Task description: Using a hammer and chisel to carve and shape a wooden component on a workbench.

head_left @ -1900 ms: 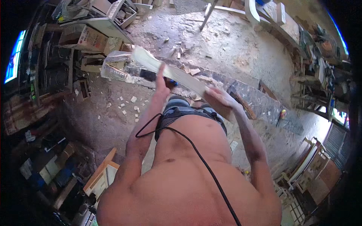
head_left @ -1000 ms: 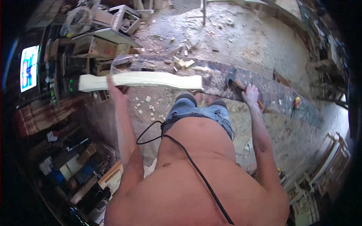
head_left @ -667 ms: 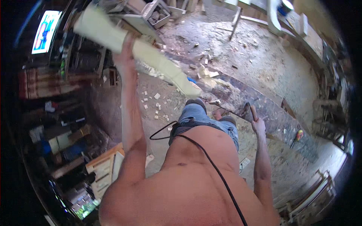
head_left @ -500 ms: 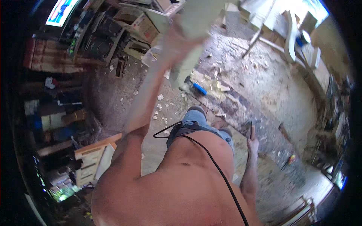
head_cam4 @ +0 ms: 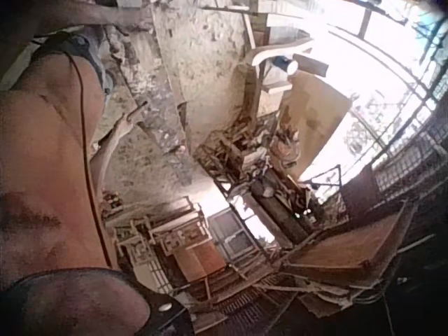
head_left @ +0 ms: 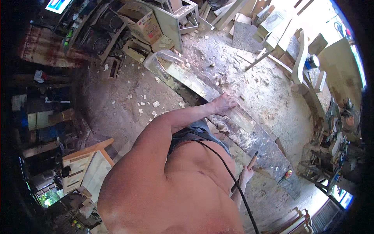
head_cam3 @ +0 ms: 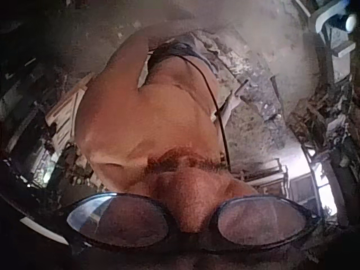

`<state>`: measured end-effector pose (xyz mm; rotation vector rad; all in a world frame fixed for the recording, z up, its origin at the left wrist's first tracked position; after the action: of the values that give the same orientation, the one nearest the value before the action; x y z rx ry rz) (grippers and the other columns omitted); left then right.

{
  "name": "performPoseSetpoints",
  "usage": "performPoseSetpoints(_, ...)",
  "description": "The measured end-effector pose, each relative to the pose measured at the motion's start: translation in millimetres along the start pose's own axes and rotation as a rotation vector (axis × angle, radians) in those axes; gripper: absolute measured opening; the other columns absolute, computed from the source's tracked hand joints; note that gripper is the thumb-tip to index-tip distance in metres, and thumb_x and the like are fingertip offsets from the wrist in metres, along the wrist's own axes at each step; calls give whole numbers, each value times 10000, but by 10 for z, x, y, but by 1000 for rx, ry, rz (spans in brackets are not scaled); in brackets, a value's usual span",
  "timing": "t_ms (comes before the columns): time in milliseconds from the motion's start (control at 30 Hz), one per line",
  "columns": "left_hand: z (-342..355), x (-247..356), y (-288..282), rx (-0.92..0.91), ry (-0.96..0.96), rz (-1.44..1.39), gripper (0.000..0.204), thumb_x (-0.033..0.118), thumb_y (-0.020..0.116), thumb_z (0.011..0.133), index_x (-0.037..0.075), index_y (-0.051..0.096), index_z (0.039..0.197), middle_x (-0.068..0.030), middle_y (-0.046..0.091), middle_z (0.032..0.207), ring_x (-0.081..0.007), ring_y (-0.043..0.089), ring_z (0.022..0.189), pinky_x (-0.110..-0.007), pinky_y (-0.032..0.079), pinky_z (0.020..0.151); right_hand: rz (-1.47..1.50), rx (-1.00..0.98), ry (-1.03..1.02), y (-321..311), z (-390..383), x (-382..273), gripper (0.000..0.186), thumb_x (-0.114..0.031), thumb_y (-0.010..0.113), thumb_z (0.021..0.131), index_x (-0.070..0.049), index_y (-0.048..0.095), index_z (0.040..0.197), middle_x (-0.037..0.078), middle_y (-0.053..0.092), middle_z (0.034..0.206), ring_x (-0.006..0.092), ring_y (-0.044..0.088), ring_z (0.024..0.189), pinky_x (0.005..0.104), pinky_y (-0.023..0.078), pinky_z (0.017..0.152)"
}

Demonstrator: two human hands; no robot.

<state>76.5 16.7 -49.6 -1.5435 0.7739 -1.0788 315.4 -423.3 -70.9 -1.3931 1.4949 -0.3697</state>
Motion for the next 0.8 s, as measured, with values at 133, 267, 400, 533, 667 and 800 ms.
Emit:
performPoseSetpoints(133, 1, -203, 335, 148, 14, -184, 531, 193, 706, 768, 153, 641, 1294, -102, 620, 971, -296, 639, 969, -480, 490, 840, 232, -36, 172, -24, -455, -248, 255, -183, 741, 861, -50, 563, 735, 16, 522, 578, 143, 520, 510, 350, 405, 487)
performPoseSetpoints(267, -12, -134, 220, 157, 16, -195, 563, 77, 649, 792, 152, 622, 1348, -106, 606, 972, -319, 618, 961, -469, 485, 858, 220, -30, 328, 137, -716, -103, 245, -224, 739, 854, -46, 602, 756, 16, 545, 599, 145, 537, 501, 349, 425, 487)
performPoseSetpoints(400, -202, -102, -37, 288, 13, -146, 472, 146, 680, 864, 84, 579, 1321, -140, 612, 1051, -349, 608, 1043, -506, 479, 893, 338, -85, 330, 318, -765, -558, 291, -303, 752, 850, -22, 675, 851, 39, 597, 655, 165, 607, 567, 370, 491, 557)
performPoseSetpoints(533, -970, 87, -96, 37, -219, -344, 668, 286, 822, 779, 88, 561, 1361, -168, 605, 1242, -366, 574, 1177, -517, 485, 948, 346, -9, 18, 575, -216, -898, 255, -278, 764, 909, -57, 681, 1008, 3, 586, 695, 105, 561, 573, 283, 448, 512)
performPoseSetpoints(667, -1513, -50, 302, 201, -499, -9, 606, 266, 782, 820, 73, 552, 1346, -187, 559, 1301, -360, 536, 1233, -521, 474, 974, 588, -117, -83, 813, 570, -1324, 398, -360, 744, 956, -46, 689, 1194, 10, 659, 868, 102, 614, 708, 264, 477, 595)
performPoseSetpoints(800, -1542, -75, 428, 108, -458, 39, 487, 221, 759, 794, 70, 560, 1213, -186, 538, 1212, -368, 526, 1196, -503, 452, 982, 670, -241, -121, 1014, 789, -2074, 496, -431, 764, 929, -66, 663, 1248, 27, 630, 971, 128, 601, 780, 319, 522, 618)
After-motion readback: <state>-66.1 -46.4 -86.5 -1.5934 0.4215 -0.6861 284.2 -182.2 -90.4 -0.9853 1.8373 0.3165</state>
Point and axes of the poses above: each hand's wrist, its own z-axis towards the middle knuckle, its own y-axis out of the palm, x = y × z, the point moved 3 cm from there along z, towards the middle knuckle
